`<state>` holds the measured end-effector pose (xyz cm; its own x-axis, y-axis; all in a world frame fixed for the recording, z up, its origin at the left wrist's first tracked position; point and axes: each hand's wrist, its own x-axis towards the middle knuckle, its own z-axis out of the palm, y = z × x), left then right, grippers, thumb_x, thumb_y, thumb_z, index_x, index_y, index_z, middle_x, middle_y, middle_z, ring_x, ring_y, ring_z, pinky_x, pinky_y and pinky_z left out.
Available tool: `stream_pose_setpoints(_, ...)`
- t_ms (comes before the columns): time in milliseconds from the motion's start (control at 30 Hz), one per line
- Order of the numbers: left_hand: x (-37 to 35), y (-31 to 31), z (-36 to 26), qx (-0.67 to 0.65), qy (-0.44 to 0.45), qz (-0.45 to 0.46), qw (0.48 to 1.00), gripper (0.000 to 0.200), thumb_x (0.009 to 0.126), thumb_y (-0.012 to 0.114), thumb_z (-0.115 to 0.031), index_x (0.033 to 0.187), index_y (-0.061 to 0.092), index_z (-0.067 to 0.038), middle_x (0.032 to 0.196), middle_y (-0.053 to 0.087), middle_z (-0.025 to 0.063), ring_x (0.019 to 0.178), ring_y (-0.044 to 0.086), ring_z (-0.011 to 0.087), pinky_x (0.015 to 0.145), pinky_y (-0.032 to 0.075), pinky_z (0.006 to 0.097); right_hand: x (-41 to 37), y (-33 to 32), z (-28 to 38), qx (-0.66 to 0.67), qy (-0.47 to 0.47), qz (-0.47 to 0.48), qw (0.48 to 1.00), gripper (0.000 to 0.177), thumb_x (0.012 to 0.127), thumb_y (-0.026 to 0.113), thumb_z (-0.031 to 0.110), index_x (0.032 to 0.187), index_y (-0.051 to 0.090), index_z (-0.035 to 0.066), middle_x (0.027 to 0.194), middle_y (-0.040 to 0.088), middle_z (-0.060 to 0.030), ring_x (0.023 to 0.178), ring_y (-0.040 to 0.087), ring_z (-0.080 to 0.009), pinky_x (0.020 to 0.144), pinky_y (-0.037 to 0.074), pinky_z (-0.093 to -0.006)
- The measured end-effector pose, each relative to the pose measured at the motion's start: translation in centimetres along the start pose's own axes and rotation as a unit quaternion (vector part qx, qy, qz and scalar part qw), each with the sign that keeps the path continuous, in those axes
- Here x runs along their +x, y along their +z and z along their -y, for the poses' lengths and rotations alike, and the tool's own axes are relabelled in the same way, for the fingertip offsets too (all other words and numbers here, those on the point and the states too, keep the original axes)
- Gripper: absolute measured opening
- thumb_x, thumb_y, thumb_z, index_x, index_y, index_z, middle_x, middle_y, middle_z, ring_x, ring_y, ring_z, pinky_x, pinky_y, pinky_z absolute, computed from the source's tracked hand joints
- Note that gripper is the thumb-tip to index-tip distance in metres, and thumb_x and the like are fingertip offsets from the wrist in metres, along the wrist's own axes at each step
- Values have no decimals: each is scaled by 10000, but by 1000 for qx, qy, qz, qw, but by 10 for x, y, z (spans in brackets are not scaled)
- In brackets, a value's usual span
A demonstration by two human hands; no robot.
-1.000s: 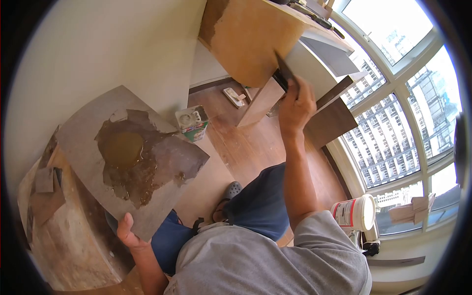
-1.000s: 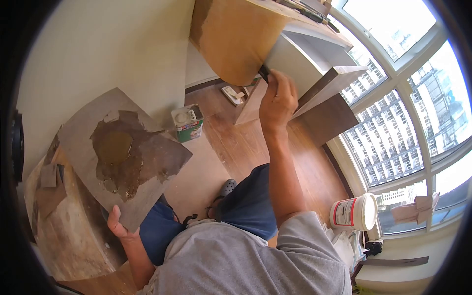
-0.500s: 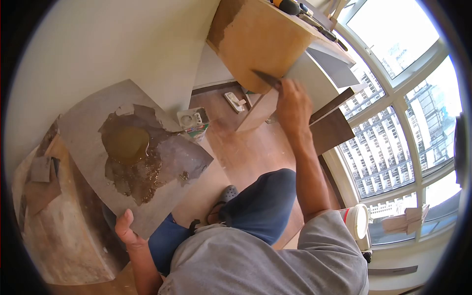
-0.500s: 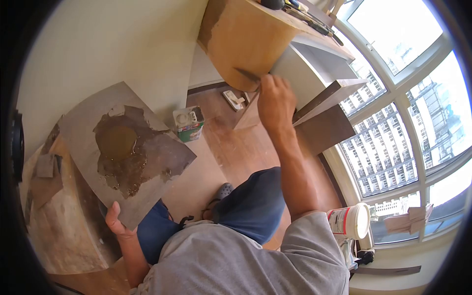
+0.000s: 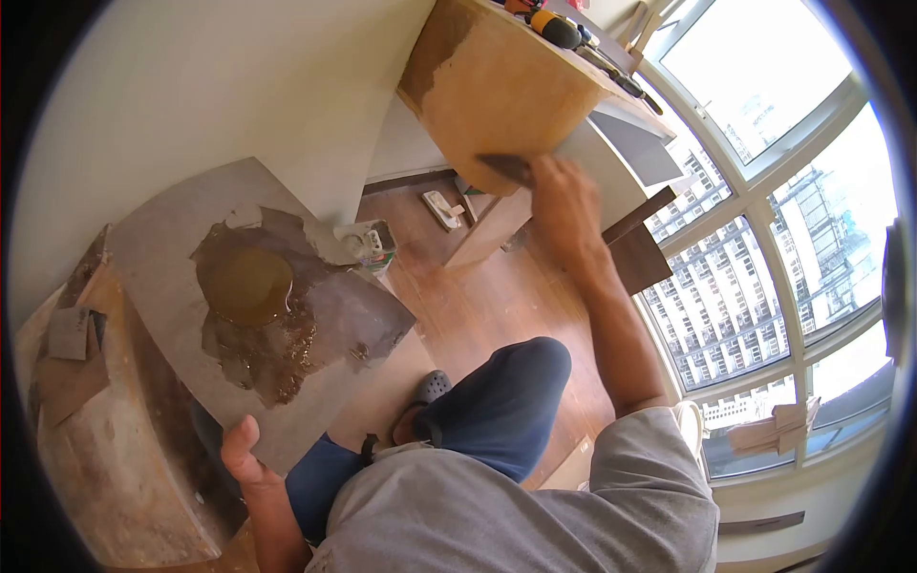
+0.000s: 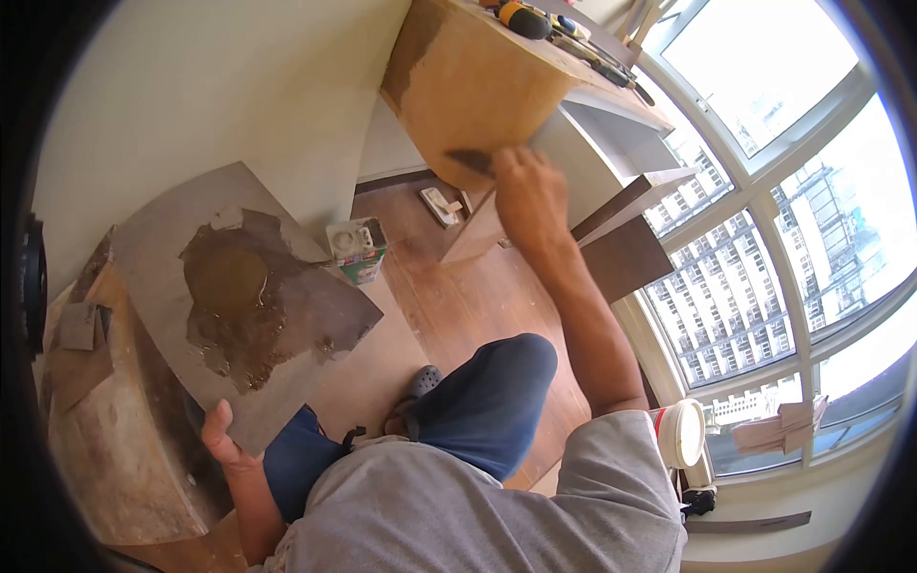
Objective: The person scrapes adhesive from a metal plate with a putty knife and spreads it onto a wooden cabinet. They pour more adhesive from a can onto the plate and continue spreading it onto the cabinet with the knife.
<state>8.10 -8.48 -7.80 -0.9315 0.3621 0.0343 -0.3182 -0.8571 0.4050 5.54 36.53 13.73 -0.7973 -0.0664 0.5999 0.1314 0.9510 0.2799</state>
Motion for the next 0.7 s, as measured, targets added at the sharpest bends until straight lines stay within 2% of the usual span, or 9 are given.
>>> stream_pose_setpoints(133, -1, -7, 2, 4, 2, -4, 1000, 657, 901, 629, -122, 1503, 390, -11, 1432, 543, 161, 1310, 534, 343, 1128, 400, 505, 51, -56, -14, -111, 15, -144, 983, 81, 926, 627, 113, 910, 635, 34, 874, 677, -166, 826, 659, -374, 749, 529, -488)
stream_pose_setpoints(200, -1, -9, 3, 5, 3, 2, 1000, 658, 902, 627, -125, 1504, 389, -11, 1437, 539, 160, 1315, 529, 342, 1129, 397, 506, 61, -89, -11, -22, 73, -170, 983, 138, 956, 620, 161, 972, 648, 27, 906, 687, -181, 828, 659, -404, 755, 525, -498)
stream_pose_setpoints(233, -1, -6, 3, 3, 6, -2, 1000, 652, 905, 620, -124, 1504, 390, -11, 1440, 537, 160, 1318, 525, 343, 1133, 391, 507, 59, -107, -1, 62, 142, -104, 982, 182, 958, 626, 197, 1016, 656, 27, 945, 694, -194, 844, 661, -426, 764, 524, -507)
stream_pose_setpoints(267, -1, -4, 3, 1, 10, -5, 1000, 646, 908, 613, -124, 1504, 391, -11, 1443, 535, 160, 1322, 521, 343, 1137, 385, 508, 55, -106, 1, 59, 141, -106, 983, 182, 958, 626, 197, 1016, 656, 27, 945, 694, -194, 844, 661, -426, 764, 524, -507)
stream_pose_setpoints(333, -2, -8, 3, -2, 8, 5, 1000, 640, 912, 606, -126, 1504, 392, -12, 1445, 534, 160, 1323, 521, 343, 1140, 380, 507, 42, -90, 3, -56, 97, 29, 993, 200, 960, 622, 211, 1042, 677, 37, 962, 697, -194, 830, 676, -415, 774, 530, -504)
stream_pose_setpoints(400, -1, -8, 5, -8, 10, 17, 1000, 634, 916, 599, -128, 1504, 393, -12, 1446, 534, 161, 1323, 520, 342, 1144, 375, 506, 23, -56, 10, -31, 70, 120, 990, 191, 955, 618, 198, 1056, 689, 53, 983, 694, -188, 893, 686, -377, 792, 532, -498)
stream_pose_setpoints(467, 0, -5, 4, -15, -6, 10, 1000, 633, 913, 597, -137, 1501, 400, -13, 1442, 538, 158, 1323, 521, 338, 1139, 381, 495, 4, -18, 5, 56, 8, 83, 995, 177, 934, 633, 177, 1051, 710, 68, 984, 682, -174, 949, 673, -353, 806, 530, -487)
stream_pose_setpoints(600, -1, -6, 3, -5, -5, 8, 1000, 633, 910, 604, -153, 1495, 407, -13, 1435, 544, 155, 1307, 533, 331, 1130, 393, 489, 25, -11, -15, 9, -13, 59, 998, 141, 908, 662, 164, 988, 725, 67, 960, 664, -165, 966, 650, -360, 811, 526, -476)
stream_pose_setpoints(700, -1, -6, 3, 13, -1, 11, 1000, 621, 915, 602, -143, 1490, 410, -10, 1428, 549, 155, 1291, 542, 322, 1125, 401, 483, 69, -62, -35, -84, -39, -93, 991, 139, 892, 692, 183, 909, 722, 48, 931, 654, -166, 920, 647, -362, 784, 520, -464)
